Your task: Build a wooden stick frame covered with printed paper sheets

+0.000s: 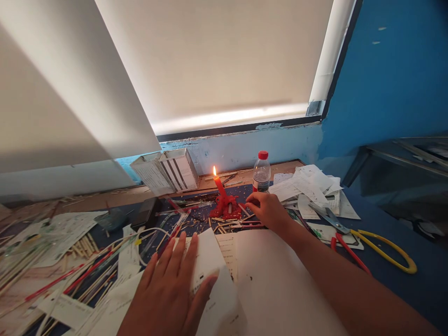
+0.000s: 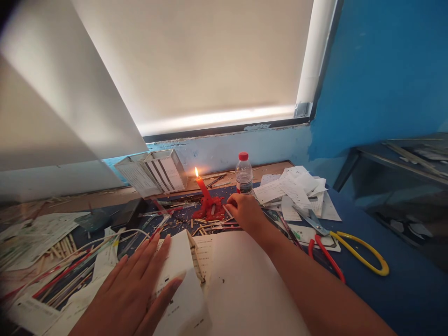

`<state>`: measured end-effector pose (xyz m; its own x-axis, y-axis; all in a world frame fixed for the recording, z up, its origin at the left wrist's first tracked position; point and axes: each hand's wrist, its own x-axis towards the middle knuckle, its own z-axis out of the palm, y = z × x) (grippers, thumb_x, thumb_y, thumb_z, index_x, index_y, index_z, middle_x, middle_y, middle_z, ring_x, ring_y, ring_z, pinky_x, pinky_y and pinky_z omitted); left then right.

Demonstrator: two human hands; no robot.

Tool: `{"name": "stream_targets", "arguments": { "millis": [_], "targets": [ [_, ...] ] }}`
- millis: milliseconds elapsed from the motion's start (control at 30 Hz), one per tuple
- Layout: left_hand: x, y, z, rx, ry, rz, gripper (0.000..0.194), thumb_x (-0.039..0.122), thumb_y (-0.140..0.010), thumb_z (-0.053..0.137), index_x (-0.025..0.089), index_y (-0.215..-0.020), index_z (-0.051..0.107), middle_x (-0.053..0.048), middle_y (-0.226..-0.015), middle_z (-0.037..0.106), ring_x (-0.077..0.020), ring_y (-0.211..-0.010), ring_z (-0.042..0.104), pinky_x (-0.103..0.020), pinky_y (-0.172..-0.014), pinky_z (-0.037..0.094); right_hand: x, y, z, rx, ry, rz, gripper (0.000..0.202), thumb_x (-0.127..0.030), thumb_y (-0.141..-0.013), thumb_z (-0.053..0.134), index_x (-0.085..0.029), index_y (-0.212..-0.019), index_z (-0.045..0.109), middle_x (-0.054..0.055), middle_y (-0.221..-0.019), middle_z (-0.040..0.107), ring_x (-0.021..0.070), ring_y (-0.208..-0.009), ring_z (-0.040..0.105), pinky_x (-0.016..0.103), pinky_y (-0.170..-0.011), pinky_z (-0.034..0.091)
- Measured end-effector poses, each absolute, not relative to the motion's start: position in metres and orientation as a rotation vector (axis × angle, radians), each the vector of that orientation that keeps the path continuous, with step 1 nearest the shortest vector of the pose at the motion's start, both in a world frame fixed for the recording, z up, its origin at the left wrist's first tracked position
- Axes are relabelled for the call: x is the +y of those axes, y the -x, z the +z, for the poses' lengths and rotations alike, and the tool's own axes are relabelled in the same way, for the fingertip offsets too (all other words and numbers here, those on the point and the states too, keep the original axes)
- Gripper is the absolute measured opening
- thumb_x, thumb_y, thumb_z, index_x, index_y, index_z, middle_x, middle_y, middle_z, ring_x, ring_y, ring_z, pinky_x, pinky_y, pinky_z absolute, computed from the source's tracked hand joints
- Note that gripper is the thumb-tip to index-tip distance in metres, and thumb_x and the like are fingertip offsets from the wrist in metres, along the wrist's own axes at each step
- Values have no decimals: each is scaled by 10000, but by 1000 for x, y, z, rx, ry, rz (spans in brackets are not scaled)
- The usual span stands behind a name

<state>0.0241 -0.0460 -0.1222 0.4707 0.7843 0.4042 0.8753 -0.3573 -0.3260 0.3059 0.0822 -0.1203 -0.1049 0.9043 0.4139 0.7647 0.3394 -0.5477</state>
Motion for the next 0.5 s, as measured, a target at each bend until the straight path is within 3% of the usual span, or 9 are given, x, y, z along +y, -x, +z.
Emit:
{"name": "stream_targets", "arguments": {
  "millis": [133,300,500],
  "targets": [
    [-46,-23,-122,-1407,2246,-239,766,650,-918,440,127,-1476,474,-169,-1516,493,-359,-1389,475,-548,-1052,457,82,-306,-120,-1899,1502,223,167,-240,-929,589,-209,-902,751,52,-823,775,219,-751,706,295,-685,467],
    [-45,-23,-123,-1423,2260,-247,754,638,-918,443,150,-1493,449,-162,-1526,482,-365,-1404,454,-567,-1057,454,84,-307,-123,-1886,1527,218,213,-166,-917,566,-224,-1052,721,47,-959,779,204,-821,713,280,-725,466],
    [-46,-13,-123,-1410,2315,-300,774,623,-914,434,143,-1520,391,-181,-1569,414,-372,-1433,408,-594,-1046,467,88,-311,-127,-1852,1602,214,67,-243,-846,693,-205,-901,691,39,-812,752,197,-706,676,275,-630,425]
  ]
}}
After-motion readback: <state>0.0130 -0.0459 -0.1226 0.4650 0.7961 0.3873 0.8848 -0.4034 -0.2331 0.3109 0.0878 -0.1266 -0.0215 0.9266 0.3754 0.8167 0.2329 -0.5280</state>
